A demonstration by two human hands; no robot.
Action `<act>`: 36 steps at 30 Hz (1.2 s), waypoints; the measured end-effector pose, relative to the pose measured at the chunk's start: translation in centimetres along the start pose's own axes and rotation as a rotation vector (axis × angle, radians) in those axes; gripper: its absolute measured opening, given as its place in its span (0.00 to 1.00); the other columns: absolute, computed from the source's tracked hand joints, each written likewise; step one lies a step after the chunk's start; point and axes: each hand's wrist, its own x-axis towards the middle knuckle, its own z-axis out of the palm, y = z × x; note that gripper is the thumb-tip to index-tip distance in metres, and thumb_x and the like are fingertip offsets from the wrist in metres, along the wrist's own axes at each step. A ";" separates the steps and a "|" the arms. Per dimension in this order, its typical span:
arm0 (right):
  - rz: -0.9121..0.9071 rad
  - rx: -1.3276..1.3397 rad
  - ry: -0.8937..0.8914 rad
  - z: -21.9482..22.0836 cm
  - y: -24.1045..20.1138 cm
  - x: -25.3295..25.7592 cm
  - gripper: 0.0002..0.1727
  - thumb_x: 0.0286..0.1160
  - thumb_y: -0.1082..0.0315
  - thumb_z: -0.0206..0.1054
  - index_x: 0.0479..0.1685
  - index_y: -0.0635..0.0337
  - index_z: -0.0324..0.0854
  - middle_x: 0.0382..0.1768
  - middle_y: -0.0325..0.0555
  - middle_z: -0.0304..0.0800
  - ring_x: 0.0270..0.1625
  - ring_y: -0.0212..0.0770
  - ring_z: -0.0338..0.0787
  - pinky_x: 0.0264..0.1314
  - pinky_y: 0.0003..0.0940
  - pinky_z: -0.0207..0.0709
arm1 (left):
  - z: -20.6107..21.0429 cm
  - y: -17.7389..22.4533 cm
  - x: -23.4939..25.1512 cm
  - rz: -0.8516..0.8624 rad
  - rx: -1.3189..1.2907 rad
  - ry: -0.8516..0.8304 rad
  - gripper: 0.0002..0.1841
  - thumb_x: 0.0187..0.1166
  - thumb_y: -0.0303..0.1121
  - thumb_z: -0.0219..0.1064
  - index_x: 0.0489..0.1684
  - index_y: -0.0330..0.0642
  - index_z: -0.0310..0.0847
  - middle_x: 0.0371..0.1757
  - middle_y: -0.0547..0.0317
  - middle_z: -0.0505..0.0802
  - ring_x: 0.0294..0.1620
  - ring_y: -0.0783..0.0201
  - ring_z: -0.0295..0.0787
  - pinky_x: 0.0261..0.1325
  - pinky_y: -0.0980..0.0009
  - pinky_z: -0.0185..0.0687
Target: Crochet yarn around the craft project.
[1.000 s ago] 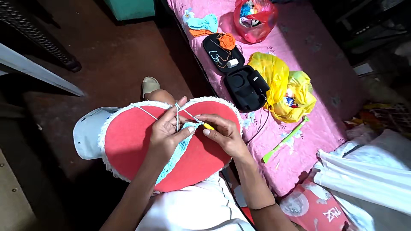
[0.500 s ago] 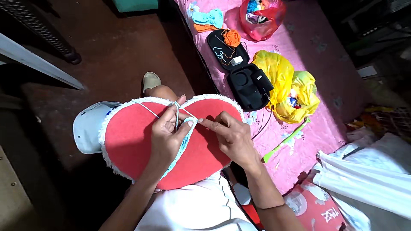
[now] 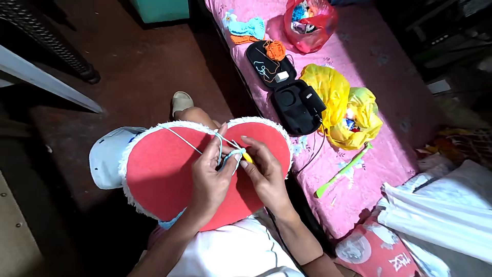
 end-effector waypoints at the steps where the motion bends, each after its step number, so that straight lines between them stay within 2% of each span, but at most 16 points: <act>1: -0.001 0.067 0.004 0.1 0.1 0.2 0.23 0.76 0.79 0.63 0.72 0.68 0.78 0.49 0.50 0.91 0.49 0.31 0.90 0.57 0.26 0.85 | -0.1 0.0 0.1 -0.010 -0.022 -0.023 0.34 0.69 0.18 0.70 0.81 0.28 0.68 0.38 0.66 0.94 0.32 0.78 0.88 0.38 0.83 0.84; 3: -0.121 -0.034 0.037 0.1 0.7 0.3 0.20 0.75 0.79 0.64 0.68 0.71 0.79 0.45 0.49 0.91 0.46 0.31 0.90 0.53 0.24 0.86 | -0.7 0.2 0.5 -0.046 -0.061 -0.057 0.35 0.67 0.17 0.70 0.81 0.29 0.69 0.38 0.65 0.95 0.33 0.76 0.89 0.39 0.82 0.85; 5: -0.354 -0.342 0.121 -0.2 1.7 0.4 0.13 0.74 0.76 0.66 0.56 0.70 0.86 0.41 0.49 0.93 0.42 0.34 0.91 0.46 0.27 0.87 | -1.4 0.3 0.8 -0.066 -0.050 -0.065 0.34 0.67 0.18 0.70 0.80 0.31 0.71 0.38 0.65 0.95 0.33 0.76 0.89 0.39 0.82 0.86; 7: -0.503 -0.569 0.167 -0.9 2.1 0.6 0.08 0.74 0.75 0.65 0.43 0.64 0.90 0.35 0.48 0.92 0.38 0.38 0.91 0.38 0.28 0.85 | -1.8 0.6 1.0 -0.057 0.018 -0.046 0.31 0.68 0.19 0.69 0.78 0.33 0.75 0.38 0.66 0.94 0.33 0.78 0.88 0.37 0.84 0.84; 10: -0.584 -0.661 0.142 -1.9 2.1 0.5 0.09 0.74 0.75 0.64 0.39 0.62 0.92 0.33 0.48 0.91 0.35 0.39 0.90 0.34 0.28 0.82 | -1.9 0.6 1.1 -0.018 0.112 -0.042 0.27 0.71 0.20 0.68 0.75 0.34 0.78 0.40 0.67 0.93 0.33 0.80 0.86 0.37 0.85 0.83; 12: -0.514 -0.533 0.066 -2.5 2.2 0.6 0.09 0.74 0.76 0.64 0.40 0.64 0.91 0.35 0.48 0.92 0.36 0.36 0.90 0.37 0.26 0.83 | -1.7 0.2 1.1 -0.001 0.135 -0.048 0.27 0.70 0.20 0.67 0.74 0.34 0.79 0.42 0.65 0.93 0.35 0.80 0.86 0.39 0.85 0.83; 15: -0.178 -0.064 -0.080 -3.4 1.8 0.5 0.08 0.72 0.78 0.68 0.46 0.70 0.88 0.41 0.45 0.91 0.42 0.26 0.89 0.48 0.19 0.85 | -1.5 0.1 1.1 0.011 0.122 -0.065 0.27 0.70 0.18 0.66 0.74 0.32 0.79 0.45 0.64 0.95 0.40 0.79 0.90 0.45 0.83 0.86; 16: -0.076 0.077 -0.106 -3.5 1.6 0.6 0.09 0.71 0.80 0.68 0.47 0.70 0.87 0.41 0.43 0.92 0.42 0.25 0.89 0.48 0.19 0.85 | -1.4 0.2 1.1 0.022 0.120 -0.072 0.27 0.70 0.18 0.65 0.73 0.31 0.78 0.46 0.64 0.96 0.42 0.79 0.91 0.46 0.82 0.87; 19: 0.055 0.232 -0.126 -3.4 1.1 0.8 0.09 0.70 0.81 0.67 0.47 0.67 0.84 0.38 0.37 0.91 0.33 0.20 0.83 0.35 0.15 0.77 | -1.1 0.2 1.0 0.065 0.099 -0.101 0.29 0.71 0.18 0.65 0.77 0.30 0.75 0.48 0.61 0.97 0.47 0.74 0.93 0.52 0.78 0.89; 23: 0.076 0.255 -0.108 -2.7 0.9 0.9 0.08 0.72 0.80 0.67 0.48 0.67 0.84 0.35 0.37 0.88 0.28 0.19 0.80 0.30 0.14 0.73 | -1.1 0.4 1.0 0.067 0.040 -0.095 0.31 0.72 0.20 0.68 0.79 0.26 0.69 0.50 0.59 0.97 0.50 0.71 0.94 0.56 0.75 0.90; 27: 0.089 0.309 -0.132 -2.4 0.8 0.9 0.08 0.72 0.79 0.67 0.48 0.66 0.83 0.34 0.35 0.88 0.26 0.18 0.78 0.27 0.13 0.71 | -0.9 0.8 1.0 0.030 0.019 -0.002 0.32 0.68 0.17 0.71 0.78 0.26 0.71 0.44 0.63 0.97 0.42 0.76 0.93 0.48 0.80 0.89; 29: 0.078 0.336 -0.128 -2.1 0.7 0.8 0.08 0.72 0.80 0.67 0.48 0.67 0.83 0.35 0.36 0.89 0.27 0.18 0.79 0.28 0.13 0.72 | -0.7 1.0 0.8 0.040 0.050 0.020 0.32 0.66 0.17 0.71 0.77 0.27 0.73 0.42 0.64 0.97 0.40 0.77 0.92 0.47 0.81 0.89; 32: -0.106 0.079 -0.060 -1.6 1.1 0.4 0.09 0.74 0.78 0.67 0.49 0.69 0.86 0.41 0.44 0.93 0.40 0.24 0.89 0.46 0.18 0.84 | -0.5 0.7 0.5 0.104 0.209 0.011 0.30 0.68 0.20 0.71 0.75 0.29 0.76 0.40 0.63 0.96 0.37 0.80 0.91 0.44 0.83 0.87; 34: -0.248 -0.207 0.005 -1.2 1.1 0.4 0.08 0.75 0.74 0.66 0.45 0.66 0.89 0.38 0.45 0.93 0.40 0.30 0.90 0.44 0.24 0.84 | -0.2 0.1 0.0 0.156 0.410 0.003 0.28 0.70 0.26 0.69 0.74 0.35 0.80 0.38 0.61 0.97 0.34 0.81 0.89 0.41 0.83 0.84; 36: -0.270 -0.332 0.016 -1.0 0.6 0.6 0.07 0.75 0.73 0.67 0.43 0.63 0.90 0.37 0.45 0.93 0.38 0.33 0.92 0.40 0.29 0.86 | 0.2 -0.7 -0.3 0.229 0.525 0.017 0.25 0.72 0.28 0.66 0.72 0.36 0.84 0.34 0.58 0.96 0.29 0.77 0.87 0.38 0.81 0.82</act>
